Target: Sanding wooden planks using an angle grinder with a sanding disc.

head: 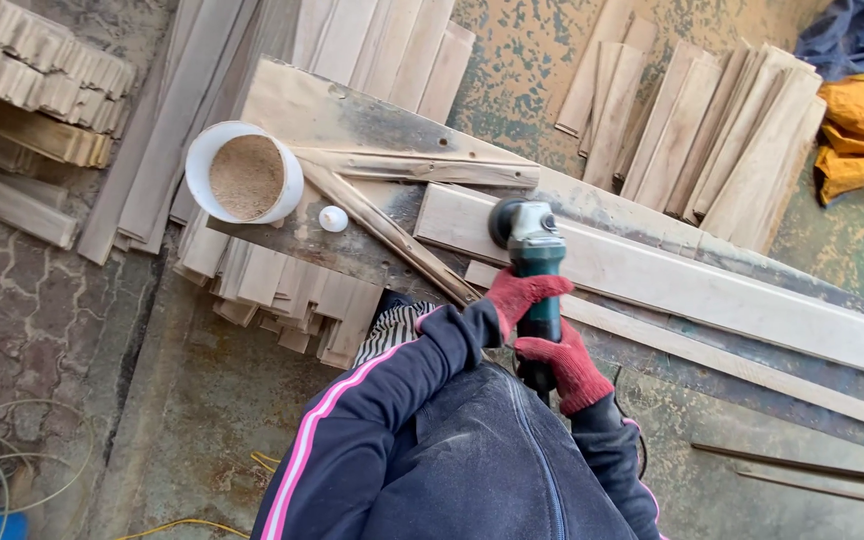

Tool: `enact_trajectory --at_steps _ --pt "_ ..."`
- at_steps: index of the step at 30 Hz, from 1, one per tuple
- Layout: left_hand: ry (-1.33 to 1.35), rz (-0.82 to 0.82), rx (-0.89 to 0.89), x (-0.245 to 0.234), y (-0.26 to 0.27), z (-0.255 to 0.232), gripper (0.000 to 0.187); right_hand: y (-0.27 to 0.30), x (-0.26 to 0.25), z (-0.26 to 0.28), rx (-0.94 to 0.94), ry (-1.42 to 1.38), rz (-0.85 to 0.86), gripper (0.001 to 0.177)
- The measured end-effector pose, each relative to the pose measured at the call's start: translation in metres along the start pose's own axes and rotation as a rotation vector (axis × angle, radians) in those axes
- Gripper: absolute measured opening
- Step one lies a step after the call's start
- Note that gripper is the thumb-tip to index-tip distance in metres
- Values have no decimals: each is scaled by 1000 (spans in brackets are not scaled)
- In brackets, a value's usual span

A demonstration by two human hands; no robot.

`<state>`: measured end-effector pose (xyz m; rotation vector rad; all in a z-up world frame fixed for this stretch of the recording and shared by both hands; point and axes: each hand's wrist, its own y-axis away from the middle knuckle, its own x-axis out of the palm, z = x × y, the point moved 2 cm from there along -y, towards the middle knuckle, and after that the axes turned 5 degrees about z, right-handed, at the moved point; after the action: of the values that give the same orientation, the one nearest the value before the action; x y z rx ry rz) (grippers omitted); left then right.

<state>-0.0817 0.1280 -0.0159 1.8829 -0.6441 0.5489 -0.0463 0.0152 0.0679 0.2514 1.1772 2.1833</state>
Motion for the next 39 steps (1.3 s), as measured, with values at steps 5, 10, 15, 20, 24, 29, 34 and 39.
enact_trajectory --at_steps 5,10,15,20,24,29,34,39 --pt "10 50 -21 0 -9 11 50 10 3 6 -20 -19 -30 49" --pt "26 222 148 -62 -22 3 66 -15 35 19 -39 64 86 55" --pt "130 -138 -9 -43 19 -37 46 -13 48 41 -77 100 175 60" --pt "-94 -130 29 22 46 -36 36 -11 6 23 -58 32 137 56" --pt "-255 547 441 15 -23 60 73 -13 -51 -16 -55 -71 43 55" --pt "-92 130 -127 96 -26 90 42 16 -102 -28 -98 -180 -161 49" --pt "-290 111 -121 117 -42 130 66 21 -131 -49 -104 -243 -174 44" --pt "-288 55 -92 106 -20 120 67 19 -132 -53 -103 -190 -121 45"
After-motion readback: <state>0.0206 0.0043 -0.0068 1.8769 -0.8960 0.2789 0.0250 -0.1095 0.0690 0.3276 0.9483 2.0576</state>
